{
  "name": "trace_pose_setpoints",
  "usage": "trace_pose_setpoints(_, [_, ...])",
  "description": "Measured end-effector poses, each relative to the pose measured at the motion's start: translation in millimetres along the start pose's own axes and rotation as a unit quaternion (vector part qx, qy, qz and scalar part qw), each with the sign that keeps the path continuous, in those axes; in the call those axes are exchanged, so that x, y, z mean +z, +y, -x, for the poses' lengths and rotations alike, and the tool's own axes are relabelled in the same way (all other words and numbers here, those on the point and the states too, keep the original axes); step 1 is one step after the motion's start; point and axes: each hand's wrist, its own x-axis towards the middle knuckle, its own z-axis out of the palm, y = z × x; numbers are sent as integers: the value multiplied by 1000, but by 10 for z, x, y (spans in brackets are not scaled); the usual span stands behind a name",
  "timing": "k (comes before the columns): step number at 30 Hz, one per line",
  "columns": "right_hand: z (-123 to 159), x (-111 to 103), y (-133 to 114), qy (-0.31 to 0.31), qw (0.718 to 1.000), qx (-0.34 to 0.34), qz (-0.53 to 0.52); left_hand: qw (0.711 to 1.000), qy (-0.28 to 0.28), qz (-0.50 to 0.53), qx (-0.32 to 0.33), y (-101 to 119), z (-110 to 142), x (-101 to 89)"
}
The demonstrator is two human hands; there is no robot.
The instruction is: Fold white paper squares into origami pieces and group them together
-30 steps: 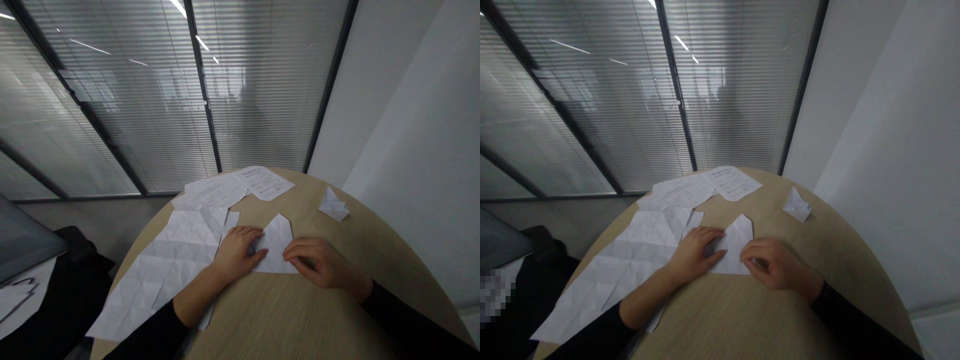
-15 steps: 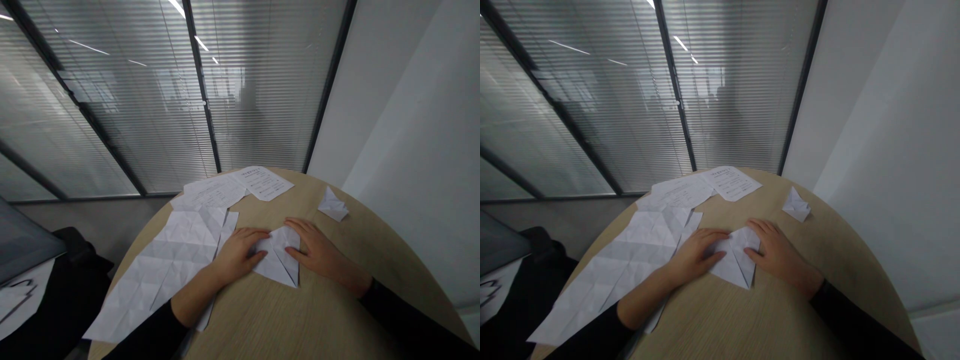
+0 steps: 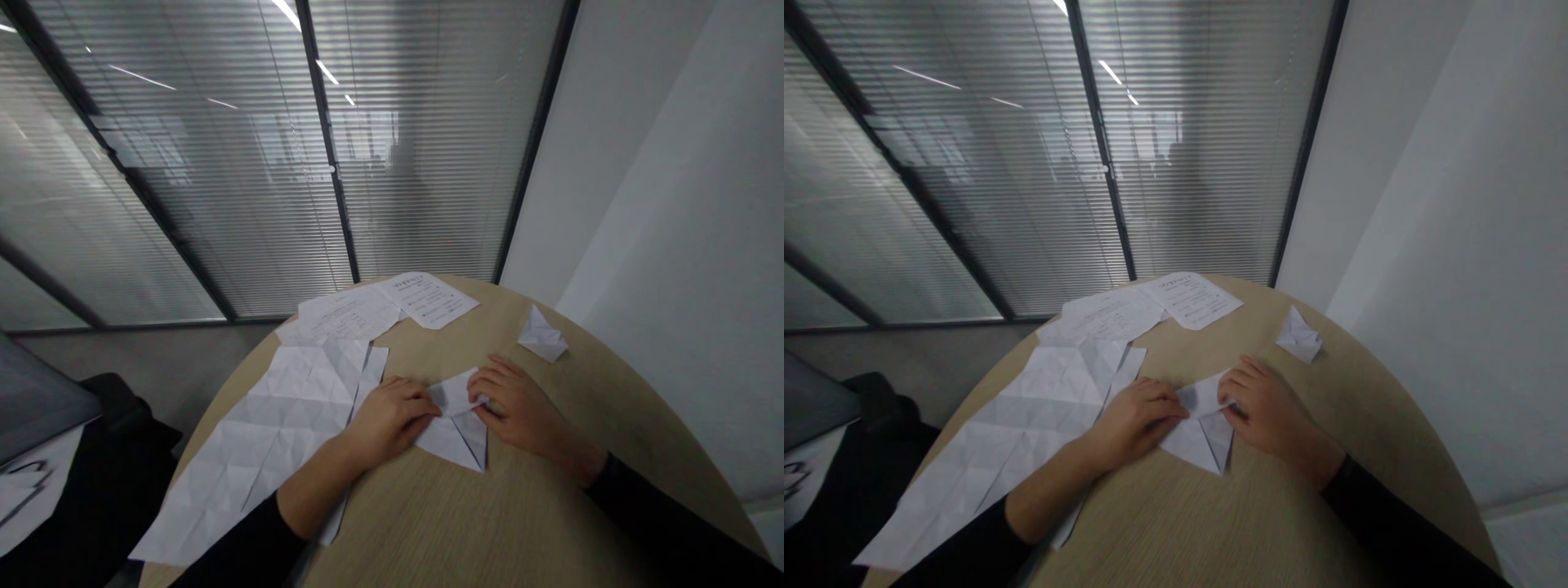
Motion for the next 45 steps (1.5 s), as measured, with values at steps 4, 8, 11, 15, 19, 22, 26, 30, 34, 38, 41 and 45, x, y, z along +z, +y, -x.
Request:
trace_pose_setpoints(4, [1, -9, -1, -16, 1000, -23, 0, 998, 18, -68, -2, -31, 9, -8])
trace_pose_setpoints(8, [4, -48, -73, -36, 998, -40, 12, 996, 4, -89, -13, 9, -3, -43])
trace_pose_setpoints(11, [11, -71, -146, -59, 997, -42, -3, 999, -17, -39, -21, 64, -15, -69])
trace_pose_setpoints(15, [47, -32, -185, -114, 991, -48, -55, 997, -27, -45, -58, 63, -16, -54])
trace_pose_setpoints(19, [141, 46, -162, -162, 983, -20, -82, 990, -59, -108, -69, 37, -28, -28])
trace_pose_setpoints(22, [237, 65, -137, -179, 981, -2, -71, 985, -78, -128, -82, 51, -47, -32])
trace_pose_setpoints(26, [365, 20, -76, -168, 984, 22, -54, 984, -84, -127, -95, 67, -57, -46])
trace_pose_setpoints(30, [430, -48, 62, -154, 986, 45, -39, 987, -86, -102, -92, 39, -40, -70])
trace_pose_setpoints(34, [387, -79, 205, -106, 993, 49, -18, 992, -82, -65, -73, 8, -31, -101])
trace_pose_setpoints(38, [302, -51, 225, -25, 998, 64, -6, 994, -83, -37, -64, 4, -50, -89])
trace_pose_setpoints(41, [250, -18, 183, -3, 997, 77, -19, 994, -85, -20, -70, -1, -60, -53])
trace_pose_setpoints(45, [166, 4, 161, -17, 996, 81, -29, 992, -58, -30, -108, -15, -39, -21])
